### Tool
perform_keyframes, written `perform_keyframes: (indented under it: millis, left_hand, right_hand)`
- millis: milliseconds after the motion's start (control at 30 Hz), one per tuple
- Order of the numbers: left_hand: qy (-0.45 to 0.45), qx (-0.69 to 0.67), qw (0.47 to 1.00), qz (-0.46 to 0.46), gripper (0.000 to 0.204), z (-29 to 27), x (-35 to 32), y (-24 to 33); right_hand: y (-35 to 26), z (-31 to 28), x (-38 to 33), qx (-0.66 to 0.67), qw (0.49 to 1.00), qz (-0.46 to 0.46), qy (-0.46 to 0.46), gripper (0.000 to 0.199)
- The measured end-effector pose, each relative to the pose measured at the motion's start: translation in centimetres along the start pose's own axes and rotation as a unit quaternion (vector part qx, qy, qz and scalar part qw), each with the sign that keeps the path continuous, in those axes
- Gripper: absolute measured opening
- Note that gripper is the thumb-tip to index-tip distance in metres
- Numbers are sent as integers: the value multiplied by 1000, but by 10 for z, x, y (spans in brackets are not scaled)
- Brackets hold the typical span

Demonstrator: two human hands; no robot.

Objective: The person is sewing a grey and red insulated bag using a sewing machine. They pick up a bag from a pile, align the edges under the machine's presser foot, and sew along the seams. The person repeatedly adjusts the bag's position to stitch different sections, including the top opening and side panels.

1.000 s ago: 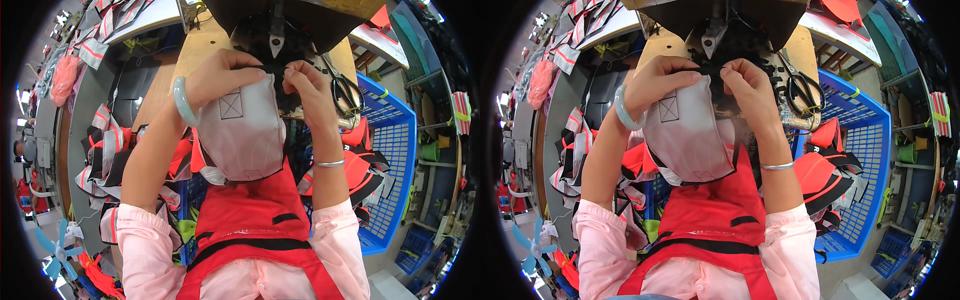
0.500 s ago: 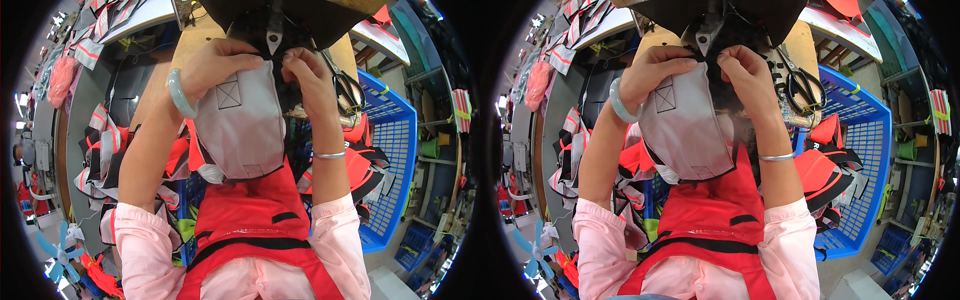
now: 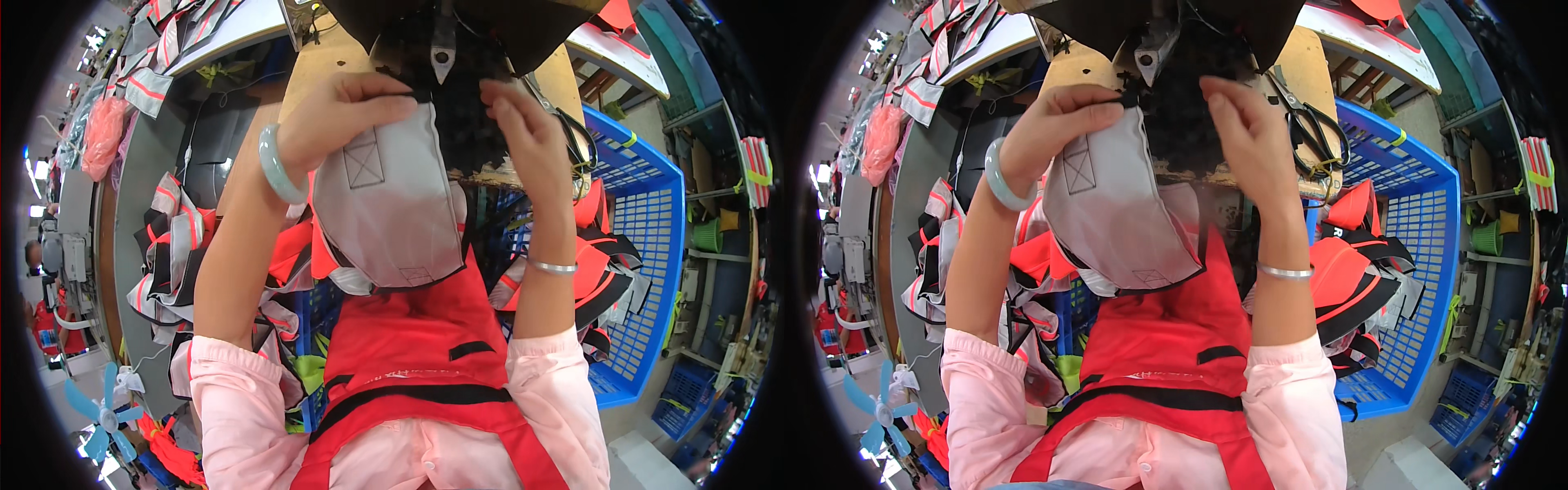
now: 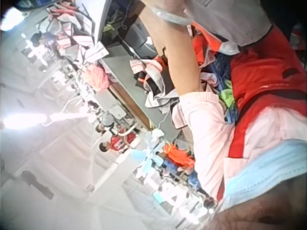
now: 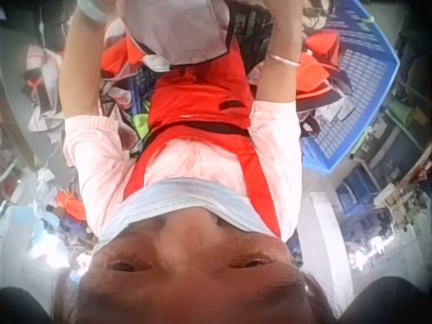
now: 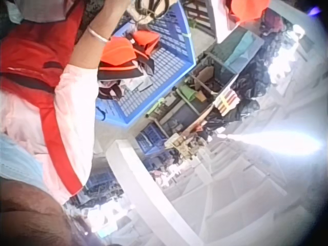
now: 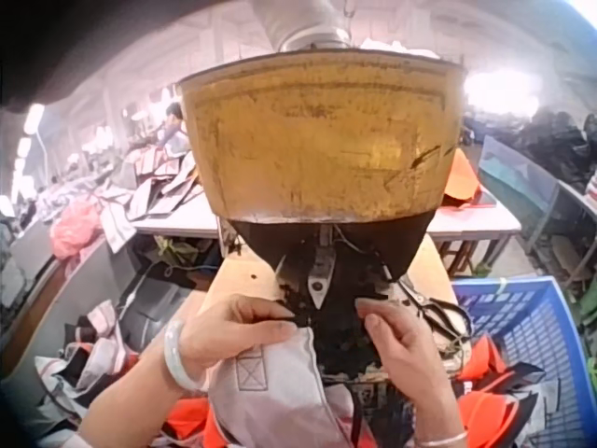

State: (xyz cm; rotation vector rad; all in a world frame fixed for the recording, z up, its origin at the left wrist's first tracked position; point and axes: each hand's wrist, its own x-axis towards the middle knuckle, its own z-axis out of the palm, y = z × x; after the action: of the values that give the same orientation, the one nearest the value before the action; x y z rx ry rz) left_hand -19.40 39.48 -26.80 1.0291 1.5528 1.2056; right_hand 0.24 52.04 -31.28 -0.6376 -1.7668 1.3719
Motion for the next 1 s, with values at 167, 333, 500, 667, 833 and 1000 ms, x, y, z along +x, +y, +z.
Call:
perform_keyframes:
  millis: [167,333,500,667,833,1000]
  left_hand:
    - [-66,108,992,4,28,22,-32,4]
    - [-144,119,977,104,29,17,-63,-21]
    - [-154,46,987,6,26,35,-89,-50]
    - [-46,213,959,180,18,71,-87,-56]
    - [-139,273,937,170,23,62,-81,-28]
    - [-283,216,914,196,23,38,-81,-51]
  right_hand:
    - [-21,18,-70,56,971,89,-214,43]
    - [-10,-3,-119,311,914,228,-129,34]
    - [14,-38,-140,243,942,221,-67,32]
    - [-51,-23,-114,-242,954,-178,-19,46]
    - [-41,7,-105,-372,889,-154,-220,37]
    - [-31,6,-127,-149,938,-78,-302,23]
